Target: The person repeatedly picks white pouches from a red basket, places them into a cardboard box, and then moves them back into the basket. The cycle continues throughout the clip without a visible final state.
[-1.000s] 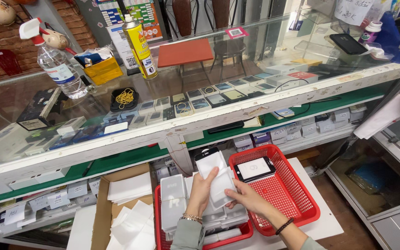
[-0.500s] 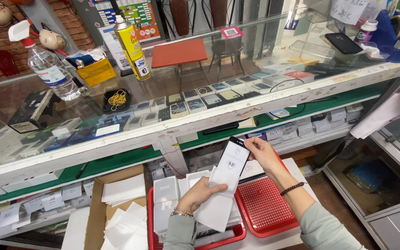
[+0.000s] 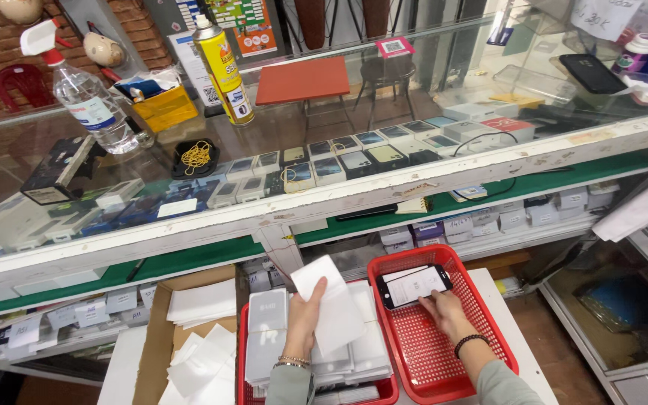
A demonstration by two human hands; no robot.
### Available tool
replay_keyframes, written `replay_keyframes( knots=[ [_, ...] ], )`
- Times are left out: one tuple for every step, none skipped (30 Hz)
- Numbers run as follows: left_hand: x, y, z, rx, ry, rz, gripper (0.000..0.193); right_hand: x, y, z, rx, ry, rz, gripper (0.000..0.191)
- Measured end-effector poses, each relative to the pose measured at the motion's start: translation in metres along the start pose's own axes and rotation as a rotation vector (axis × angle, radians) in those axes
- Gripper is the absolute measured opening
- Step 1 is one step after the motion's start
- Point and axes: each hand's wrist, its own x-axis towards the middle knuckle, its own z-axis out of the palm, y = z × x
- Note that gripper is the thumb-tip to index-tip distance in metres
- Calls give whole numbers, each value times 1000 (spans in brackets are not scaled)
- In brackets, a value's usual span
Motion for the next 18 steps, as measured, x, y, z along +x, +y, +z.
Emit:
replay_keyframes(
  knots=[
    [1, 2, -6, -19, 97, 33, 55, 0, 2, 3, -7, -15, 18, 21],
    [1, 3, -12, -28, 137, 56, 55, 0, 4, 7, -18, 8, 66, 24],
    [1, 4, -18, -35, 174, 76, 56, 0, 5, 10, -29, 35, 113, 27],
    [1, 4, -24, -43, 209, 96, 56, 2, 5, 13, -41, 63, 159, 30],
    [1, 3, -28, -70, 210, 105, 57, 3, 6, 14, -98, 74, 201, 33],
    [1, 3, -32, -98, 209, 114, 57, 6, 6, 15, -154, 86, 240, 37],
    [0, 1, -35, -125, 207, 121, 58, 8, 6, 14, -212, 101, 281, 40],
    [1, 0, -38, -126, 185, 116, 57, 10, 7, 14, -210, 73, 268, 42],
    [1, 0, -40, -126, 163, 111, 56, 13, 8, 13, -207, 44, 254, 45],
    [1, 0, -44, -127, 141, 106, 56, 15, 9, 13, -204, 15, 240, 48],
    [1, 1, -50, -114, 165, 102, 58, 15, 10, 13, -341, 33, 219, 51],
    [1, 2, -58, -101, 189, 100, 60, 14, 10, 15, -476, 49, 196, 55],
    [1, 3, -68, -87, 211, 99, 64, 13, 10, 17, -609, 65, 170, 59],
    [2, 6, -80, -196, 251, 149, 57, 11, 11, 22, -706, 36, 26, 61],
    [2, 8, -93, -304, 290, 197, 51, 7, 15, 30, -803, 7, -118, 62],
    [2, 9, -107, -316, 392, 226, 48, -1, 19, 39, -896, -24, -263, 63],
    [1, 9, -121, -327, 494, 256, 44, -11, 23, 47, -976, -119, -298, 57],
    [0, 7, -134, -398, 581, 305, 45, -24, 31, 57, -1056, -216, -334, 55]
  ],
)
